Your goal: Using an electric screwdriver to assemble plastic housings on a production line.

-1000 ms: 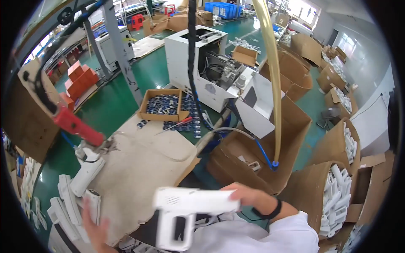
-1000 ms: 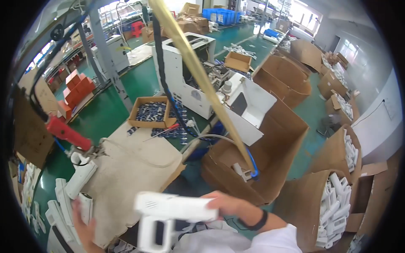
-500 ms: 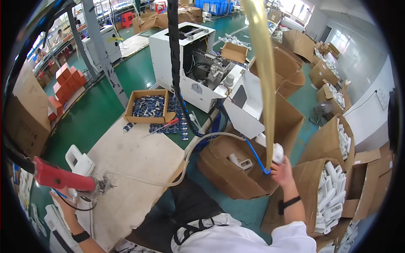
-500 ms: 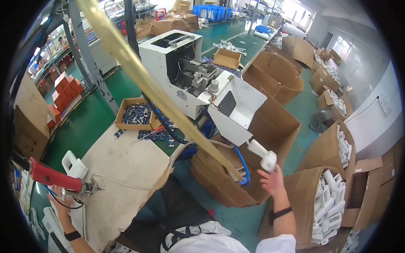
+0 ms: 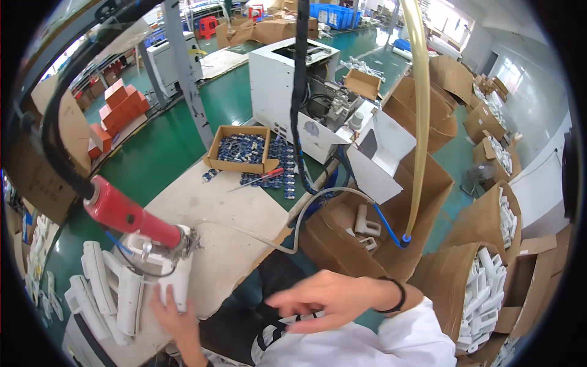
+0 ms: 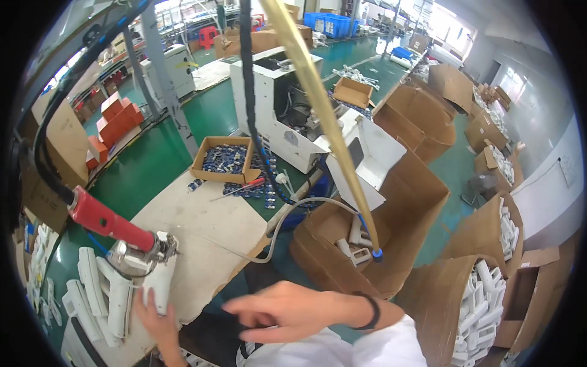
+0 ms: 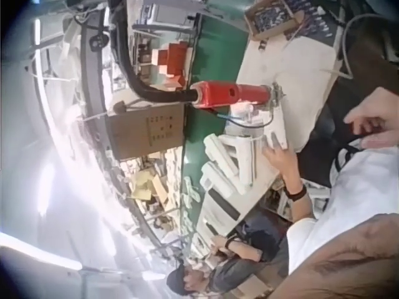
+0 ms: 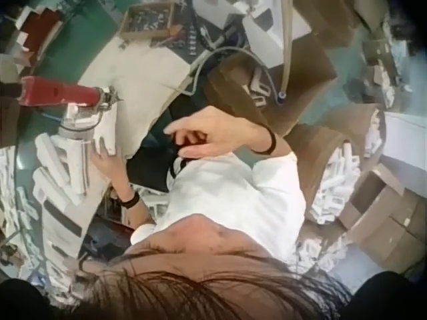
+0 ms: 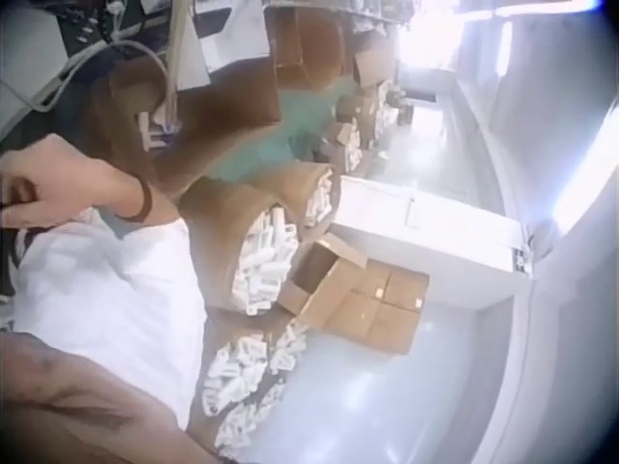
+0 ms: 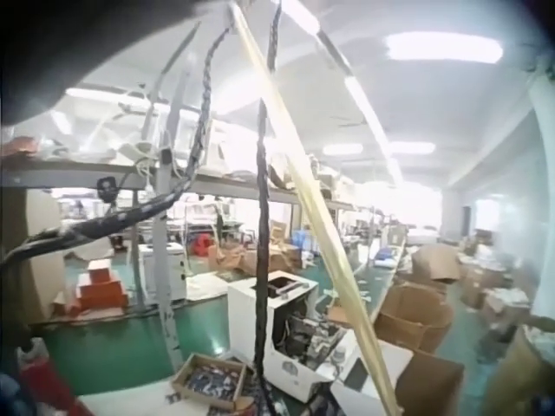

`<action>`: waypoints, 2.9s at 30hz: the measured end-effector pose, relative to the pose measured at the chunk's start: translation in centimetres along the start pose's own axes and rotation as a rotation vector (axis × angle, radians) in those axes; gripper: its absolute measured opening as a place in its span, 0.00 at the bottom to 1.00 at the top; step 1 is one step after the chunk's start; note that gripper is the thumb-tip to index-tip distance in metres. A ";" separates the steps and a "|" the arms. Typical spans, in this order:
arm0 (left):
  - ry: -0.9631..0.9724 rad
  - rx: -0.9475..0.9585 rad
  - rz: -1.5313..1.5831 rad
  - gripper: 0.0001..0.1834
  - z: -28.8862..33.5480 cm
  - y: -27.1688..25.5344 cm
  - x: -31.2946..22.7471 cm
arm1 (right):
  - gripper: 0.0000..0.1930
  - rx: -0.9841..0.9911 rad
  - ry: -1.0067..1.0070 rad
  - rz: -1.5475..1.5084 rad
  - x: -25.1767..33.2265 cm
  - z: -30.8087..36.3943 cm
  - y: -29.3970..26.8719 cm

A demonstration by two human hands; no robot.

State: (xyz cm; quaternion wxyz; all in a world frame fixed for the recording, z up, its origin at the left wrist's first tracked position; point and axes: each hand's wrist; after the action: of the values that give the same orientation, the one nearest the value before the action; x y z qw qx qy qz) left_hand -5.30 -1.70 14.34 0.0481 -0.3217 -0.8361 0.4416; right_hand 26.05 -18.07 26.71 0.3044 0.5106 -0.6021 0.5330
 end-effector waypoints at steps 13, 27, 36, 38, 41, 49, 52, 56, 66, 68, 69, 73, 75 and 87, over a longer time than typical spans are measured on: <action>-0.023 0.508 0.297 0.39 -0.5 -1.5 -4.4 | 0.31 -0.604 -0.245 0.118 -2.2 -27.5 5.0; 0.088 0.665 -0.016 0.36 -13.2 8.1 -4.4 | 0.07 -0.840 -0.191 -0.289 0.9 -22.4 0.7; -0.057 0.458 0.111 0.33 -12.6 8.1 -4.9 | 0.07 -0.772 -0.298 -0.230 -3.1 -24.2 2.6; -0.148 0.484 0.166 0.31 -12.8 7.7 -5.1 | 0.08 -0.767 -0.306 -0.236 -3.6 -24.4 2.9; -0.134 0.455 0.147 0.30 -12.8 7.5 -5.1 | 0.08 -0.754 -0.309 -0.211 -4.1 -24.7 3.3; -0.051 0.726 0.030 0.30 -13.7 6.2 -5.6 | 0.06 -0.761 -0.196 -0.321 -6.2 -26.0 4.8; -0.080 0.660 0.055 0.31 -13.1 7.2 -5.1 | 0.06 -0.722 -0.152 -0.241 -5.6 -26.0 4.6; -0.105 0.516 0.079 0.30 -12.8 8.3 -3.8 | 0.05 -0.821 -0.304 -0.252 -2.7 -25.0 3.9; 0.050 0.479 -0.014 0.36 -12.0 11.0 -2.2 | 0.06 -0.758 -0.278 -0.198 -3.0 -24.0 4.8; -0.002 0.542 0.041 0.38 -12.8 9.4 -2.9 | 0.07 -0.754 -0.229 -0.204 -4.9 -24.1 5.3; -0.049 0.601 0.093 0.41 -13.3 8.3 -3.3 | 0.07 -0.754 -0.187 -0.213 -5.5 -24.1 5.5; 0.023 0.568 0.009 0.47 -13.3 4.8 -1.1 | 0.08 -0.707 -0.150 -0.167 -6.4 -24.1 5.5; 0.028 0.412 0.046 0.49 -12.2 3.4 2.1 | 0.07 -0.719 -0.183 -0.177 -5.4 -24.1 5.4; -0.234 0.815 0.083 0.47 -12.1 2.3 1.8 | 0.10 -0.661 -0.273 -0.293 0.1 -28.5 9.2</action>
State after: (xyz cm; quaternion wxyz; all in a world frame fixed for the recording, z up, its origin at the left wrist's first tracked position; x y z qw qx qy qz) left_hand -1.17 8.82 19.52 0.0585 -0.2575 -0.5795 0.7710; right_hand 12.33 8.22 30.81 0.4425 0.5317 -0.6971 0.1883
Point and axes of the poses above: each hand's wrist, its own z-axis away from the middle knuckle, its own y-axis out of the palm, x = y × z, and after that the axes turned 5 degrees about -x, right-handed
